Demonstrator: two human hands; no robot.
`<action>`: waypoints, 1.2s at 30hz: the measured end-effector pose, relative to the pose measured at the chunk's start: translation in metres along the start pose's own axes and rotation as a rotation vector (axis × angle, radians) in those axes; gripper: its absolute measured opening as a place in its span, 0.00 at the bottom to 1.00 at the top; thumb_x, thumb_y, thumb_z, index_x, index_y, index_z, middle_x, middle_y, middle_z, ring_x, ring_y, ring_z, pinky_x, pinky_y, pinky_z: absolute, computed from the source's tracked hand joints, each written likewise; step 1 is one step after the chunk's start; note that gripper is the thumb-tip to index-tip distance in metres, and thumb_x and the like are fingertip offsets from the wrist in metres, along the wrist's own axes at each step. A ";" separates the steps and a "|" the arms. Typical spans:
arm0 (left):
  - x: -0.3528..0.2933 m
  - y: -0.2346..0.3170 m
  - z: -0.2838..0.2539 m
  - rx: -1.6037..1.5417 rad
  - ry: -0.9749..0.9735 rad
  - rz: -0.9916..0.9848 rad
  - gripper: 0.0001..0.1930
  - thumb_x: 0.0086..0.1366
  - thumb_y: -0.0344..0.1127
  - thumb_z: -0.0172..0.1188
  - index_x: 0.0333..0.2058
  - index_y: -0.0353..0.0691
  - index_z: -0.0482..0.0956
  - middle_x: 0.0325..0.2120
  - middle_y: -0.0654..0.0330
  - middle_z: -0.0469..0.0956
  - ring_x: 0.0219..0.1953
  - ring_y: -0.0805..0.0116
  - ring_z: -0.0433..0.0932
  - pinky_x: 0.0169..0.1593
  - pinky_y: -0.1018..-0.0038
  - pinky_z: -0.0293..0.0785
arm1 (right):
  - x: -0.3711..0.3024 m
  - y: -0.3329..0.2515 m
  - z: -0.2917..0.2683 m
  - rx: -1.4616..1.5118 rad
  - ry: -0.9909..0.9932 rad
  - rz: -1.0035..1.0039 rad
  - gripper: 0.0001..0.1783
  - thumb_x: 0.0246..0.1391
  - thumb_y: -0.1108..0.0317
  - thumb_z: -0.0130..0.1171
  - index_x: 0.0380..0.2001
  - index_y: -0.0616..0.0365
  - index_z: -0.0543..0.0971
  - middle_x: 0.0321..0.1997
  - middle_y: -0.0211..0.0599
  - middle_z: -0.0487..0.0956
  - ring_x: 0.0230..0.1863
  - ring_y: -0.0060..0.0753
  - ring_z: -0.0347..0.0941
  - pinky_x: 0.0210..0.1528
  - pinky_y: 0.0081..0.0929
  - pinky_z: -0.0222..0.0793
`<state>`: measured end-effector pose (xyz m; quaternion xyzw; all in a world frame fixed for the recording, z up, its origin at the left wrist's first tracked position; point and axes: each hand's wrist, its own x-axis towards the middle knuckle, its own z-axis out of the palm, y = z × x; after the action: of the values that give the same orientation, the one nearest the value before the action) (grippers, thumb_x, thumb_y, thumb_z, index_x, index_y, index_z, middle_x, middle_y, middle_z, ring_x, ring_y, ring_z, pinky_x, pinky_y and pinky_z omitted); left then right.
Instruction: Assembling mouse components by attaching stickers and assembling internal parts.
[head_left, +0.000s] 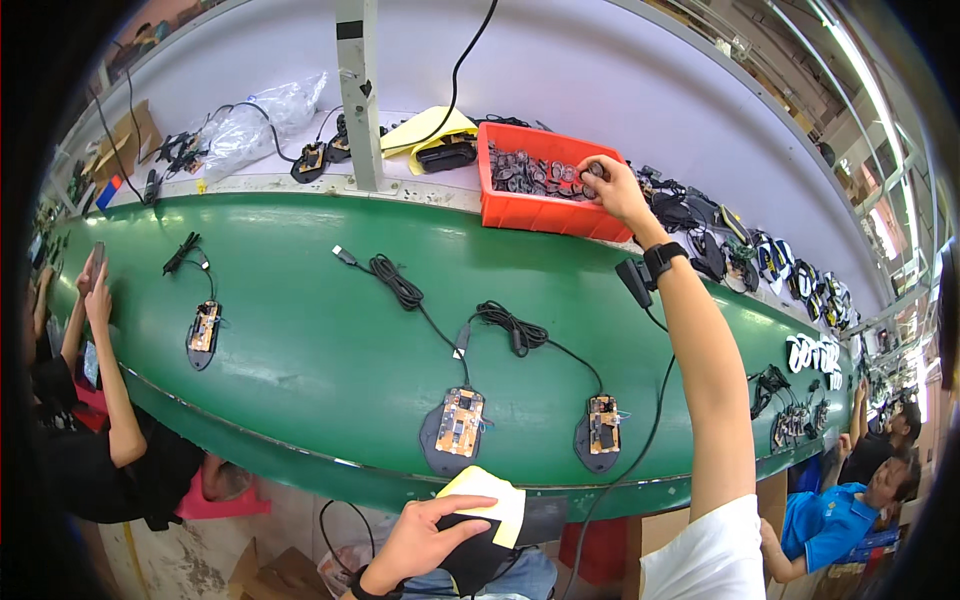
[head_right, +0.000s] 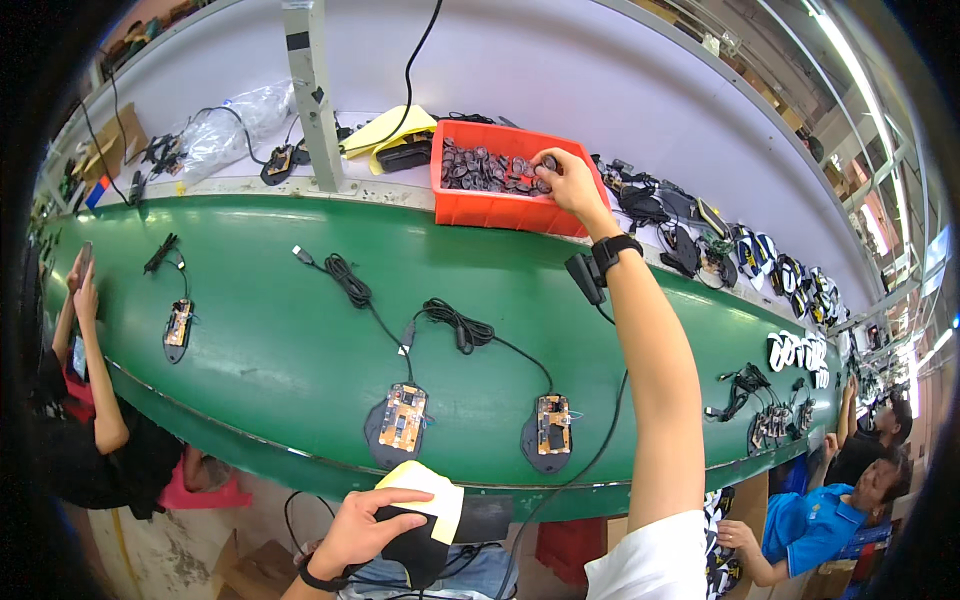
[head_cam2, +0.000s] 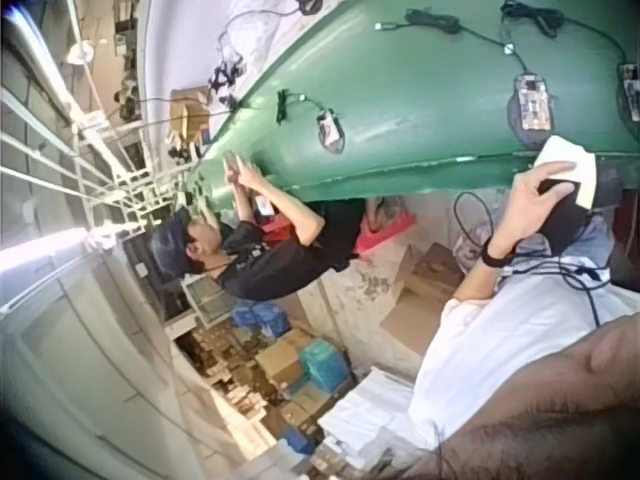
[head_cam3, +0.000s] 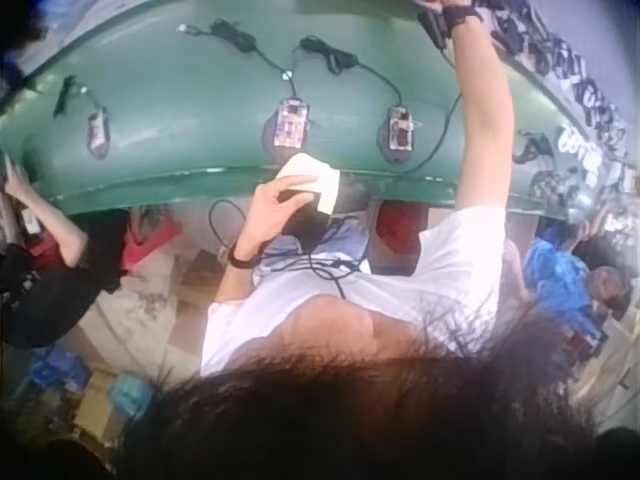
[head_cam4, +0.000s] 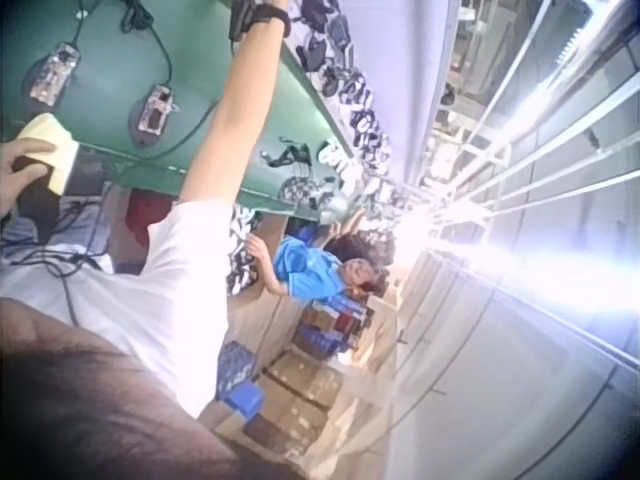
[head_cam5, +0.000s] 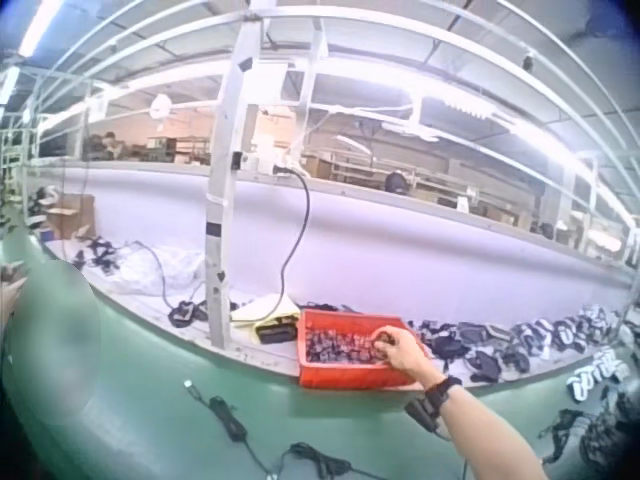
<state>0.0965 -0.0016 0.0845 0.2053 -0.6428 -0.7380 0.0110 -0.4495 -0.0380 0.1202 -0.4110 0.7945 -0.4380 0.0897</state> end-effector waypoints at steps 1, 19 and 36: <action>0.000 -0.002 0.002 0.007 0.002 0.021 0.16 0.64 0.30 0.68 0.51 0.38 0.84 0.49 0.58 0.86 0.50 0.70 0.83 0.57 0.74 0.75 | -0.004 -0.003 -0.006 -0.005 -0.030 -0.025 0.06 0.63 0.75 0.61 0.42 0.57 0.81 0.31 0.26 0.77 0.30 0.17 0.71 0.31 0.23 0.74; -0.003 -0.003 -0.005 0.204 -0.042 0.197 0.15 0.61 0.27 0.69 0.48 0.37 0.85 0.44 0.52 0.87 0.44 0.67 0.87 0.51 0.73 0.79 | -0.292 -0.103 0.056 -0.261 -0.414 -0.326 0.18 0.58 0.78 0.60 0.52 0.59 0.78 0.58 0.45 0.76 0.59 0.54 0.72 0.60 0.40 0.71; -0.012 -0.022 -0.014 0.486 -0.231 0.330 0.14 0.61 0.30 0.70 0.46 0.48 0.88 0.45 0.54 0.85 0.70 0.48 0.65 0.61 0.60 0.71 | -0.380 -0.130 0.046 1.167 -0.243 0.578 0.25 0.72 0.67 0.48 0.68 0.63 0.62 0.52 0.42 0.76 0.39 0.27 0.75 0.32 0.21 0.72</action>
<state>0.1175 -0.0078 0.0657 0.0096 -0.8220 -0.5694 0.0082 -0.1061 0.1752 0.1101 -0.1116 0.4892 -0.7055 0.5004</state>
